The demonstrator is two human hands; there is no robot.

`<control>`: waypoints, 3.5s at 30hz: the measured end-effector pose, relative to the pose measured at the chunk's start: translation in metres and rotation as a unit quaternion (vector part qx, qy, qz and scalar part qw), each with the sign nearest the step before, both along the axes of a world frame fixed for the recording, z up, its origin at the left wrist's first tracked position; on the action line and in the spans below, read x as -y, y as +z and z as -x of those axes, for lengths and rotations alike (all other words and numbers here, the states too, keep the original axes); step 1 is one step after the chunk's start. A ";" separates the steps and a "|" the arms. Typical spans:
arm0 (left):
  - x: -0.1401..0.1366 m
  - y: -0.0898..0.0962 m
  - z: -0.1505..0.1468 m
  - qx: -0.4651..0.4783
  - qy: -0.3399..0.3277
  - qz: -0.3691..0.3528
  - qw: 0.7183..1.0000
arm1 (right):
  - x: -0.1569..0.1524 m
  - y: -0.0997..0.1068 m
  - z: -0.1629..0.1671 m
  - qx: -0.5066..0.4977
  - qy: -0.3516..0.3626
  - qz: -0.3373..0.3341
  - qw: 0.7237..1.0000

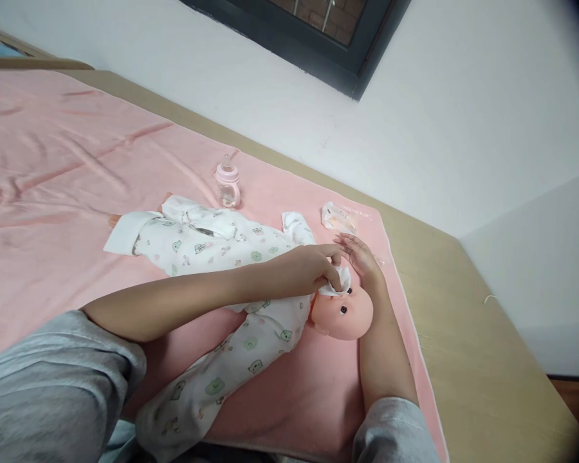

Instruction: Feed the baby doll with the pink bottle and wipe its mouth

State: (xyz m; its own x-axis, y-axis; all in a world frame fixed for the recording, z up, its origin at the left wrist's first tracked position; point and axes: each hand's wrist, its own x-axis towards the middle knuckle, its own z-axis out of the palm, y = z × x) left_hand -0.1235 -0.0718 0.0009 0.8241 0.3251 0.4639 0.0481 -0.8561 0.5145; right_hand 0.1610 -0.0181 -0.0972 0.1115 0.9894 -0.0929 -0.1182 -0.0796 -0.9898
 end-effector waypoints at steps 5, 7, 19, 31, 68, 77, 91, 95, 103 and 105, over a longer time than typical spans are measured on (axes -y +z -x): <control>0.001 0.000 0.000 -0.005 0.022 0.012 1.000 | -0.001 -0.001 -0.001 -0.004 0.005 -0.006 1.000; 0.001 0.000 0.000 -0.010 0.027 0.017 0.999 | -0.001 -0.001 -0.001 -0.007 0.005 -0.007 1.000; 0.000 0.001 -0.002 -0.007 0.037 0.004 0.999 | -0.001 -0.003 -0.002 -0.013 0.006 -0.008 1.000; -0.007 0.019 0.013 -0.061 -0.012 0.022 0.998 | -0.002 -0.005 -0.004 -0.016 0.000 -0.007 1.000; -0.008 0.012 0.007 -0.077 0.022 -0.009 0.997 | -0.001 -0.004 -0.002 -0.008 -0.003 -0.004 1.000; -0.009 0.009 0.005 -0.064 0.029 -0.017 0.997 | -0.001 -0.004 -0.002 -0.009 -0.004 -0.002 1.000; -0.007 0.009 0.006 -0.075 0.049 -0.032 0.995 | -0.002 -0.004 -0.003 -0.001 0.005 -0.006 1.000; -0.007 0.007 0.006 -0.082 0.048 -0.036 0.995 | -0.001 -0.004 -0.003 -0.008 0.006 -0.008 1.000; -0.006 0.004 0.006 -0.054 0.047 -0.033 0.997 | 0.000 -0.003 -0.002 -0.003 0.004 -0.007 1.000; -0.006 0.004 0.006 -0.059 0.046 -0.032 0.997 | 0.000 -0.003 -0.002 -0.006 0.002 -0.006 1.000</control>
State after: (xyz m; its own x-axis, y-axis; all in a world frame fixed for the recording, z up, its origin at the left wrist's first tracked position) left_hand -0.1292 -0.0653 0.0044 0.8422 0.3747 0.3878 0.1847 -0.8761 0.4453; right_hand 0.1628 -0.0178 -0.1000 0.1073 0.9908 -0.0822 -0.1291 -0.0681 -0.9893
